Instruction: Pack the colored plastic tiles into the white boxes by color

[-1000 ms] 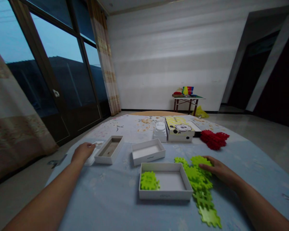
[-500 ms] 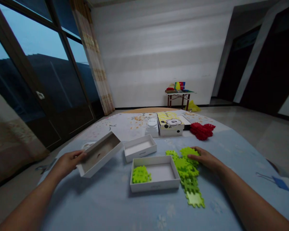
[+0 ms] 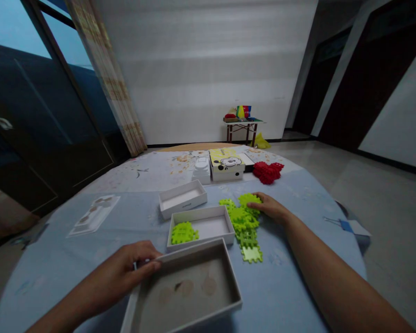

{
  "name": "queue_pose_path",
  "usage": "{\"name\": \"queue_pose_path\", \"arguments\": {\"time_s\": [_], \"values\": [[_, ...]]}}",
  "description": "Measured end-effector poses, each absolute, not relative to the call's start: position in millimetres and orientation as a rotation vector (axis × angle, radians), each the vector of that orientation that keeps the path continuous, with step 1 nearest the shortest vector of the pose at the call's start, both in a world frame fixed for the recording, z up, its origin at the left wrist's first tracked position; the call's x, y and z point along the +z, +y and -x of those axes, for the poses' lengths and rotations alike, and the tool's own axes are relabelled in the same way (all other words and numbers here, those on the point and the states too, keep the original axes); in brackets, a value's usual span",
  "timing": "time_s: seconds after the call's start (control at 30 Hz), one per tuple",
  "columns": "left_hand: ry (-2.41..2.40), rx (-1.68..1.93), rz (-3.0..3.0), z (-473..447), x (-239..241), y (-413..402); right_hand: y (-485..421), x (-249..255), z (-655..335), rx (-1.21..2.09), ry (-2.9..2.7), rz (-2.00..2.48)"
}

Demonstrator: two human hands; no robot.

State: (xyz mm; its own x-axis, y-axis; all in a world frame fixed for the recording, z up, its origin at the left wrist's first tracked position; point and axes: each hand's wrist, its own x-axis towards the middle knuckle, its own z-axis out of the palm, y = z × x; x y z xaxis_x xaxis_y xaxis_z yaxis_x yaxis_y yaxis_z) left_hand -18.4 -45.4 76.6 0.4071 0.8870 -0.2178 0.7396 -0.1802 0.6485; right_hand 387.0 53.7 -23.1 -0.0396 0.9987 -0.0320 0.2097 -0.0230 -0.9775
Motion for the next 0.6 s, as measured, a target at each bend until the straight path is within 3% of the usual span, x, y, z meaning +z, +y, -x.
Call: {"name": "queue_pose_path", "arguments": {"time_s": [0.23, 0.6], "values": [[1.668, 0.524, -1.848, -2.0, 28.5, -53.3, 53.0, -23.1, -387.5, 1.145, -1.399, 1.375], [1.673, 0.775, -1.61, -3.3, 13.9, -53.2, 58.8, -29.1, -390.6, 1.137, -1.464, 1.407]]}}
